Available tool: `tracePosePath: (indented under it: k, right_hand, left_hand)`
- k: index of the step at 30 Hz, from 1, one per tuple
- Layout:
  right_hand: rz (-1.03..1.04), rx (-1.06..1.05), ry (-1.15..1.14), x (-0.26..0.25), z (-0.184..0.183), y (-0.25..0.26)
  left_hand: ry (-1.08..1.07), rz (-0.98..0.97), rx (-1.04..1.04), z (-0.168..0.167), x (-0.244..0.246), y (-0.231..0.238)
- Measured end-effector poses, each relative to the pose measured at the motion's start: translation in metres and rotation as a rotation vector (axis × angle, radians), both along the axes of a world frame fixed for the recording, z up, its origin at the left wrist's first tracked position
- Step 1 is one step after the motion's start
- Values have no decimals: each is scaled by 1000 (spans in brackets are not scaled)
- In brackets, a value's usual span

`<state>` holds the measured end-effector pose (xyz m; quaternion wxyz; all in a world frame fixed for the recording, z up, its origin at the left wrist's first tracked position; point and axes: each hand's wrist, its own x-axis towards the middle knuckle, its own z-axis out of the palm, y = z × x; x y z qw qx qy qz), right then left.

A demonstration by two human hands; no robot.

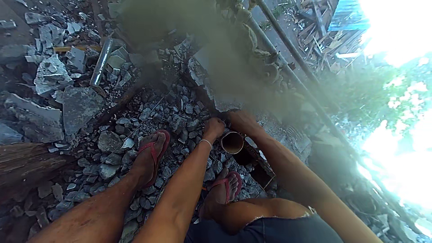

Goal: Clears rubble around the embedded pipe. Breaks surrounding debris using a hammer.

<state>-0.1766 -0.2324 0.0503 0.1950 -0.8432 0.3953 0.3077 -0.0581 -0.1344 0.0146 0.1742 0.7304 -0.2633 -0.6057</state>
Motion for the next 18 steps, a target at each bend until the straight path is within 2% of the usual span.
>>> tracePosePath:
  k: [4,8,18]
  right_hand:
    - [-55,12,31,4,-7,9]
    - [-141,0,104,18,5,21]
    - [-185,-27,144,25,2,37]
  left_hand:
    - [68,92,-44,-5,-2,5]
    - [76,124,-64,-3,-1,4]
    - [122,383,59,5,-7,-9]
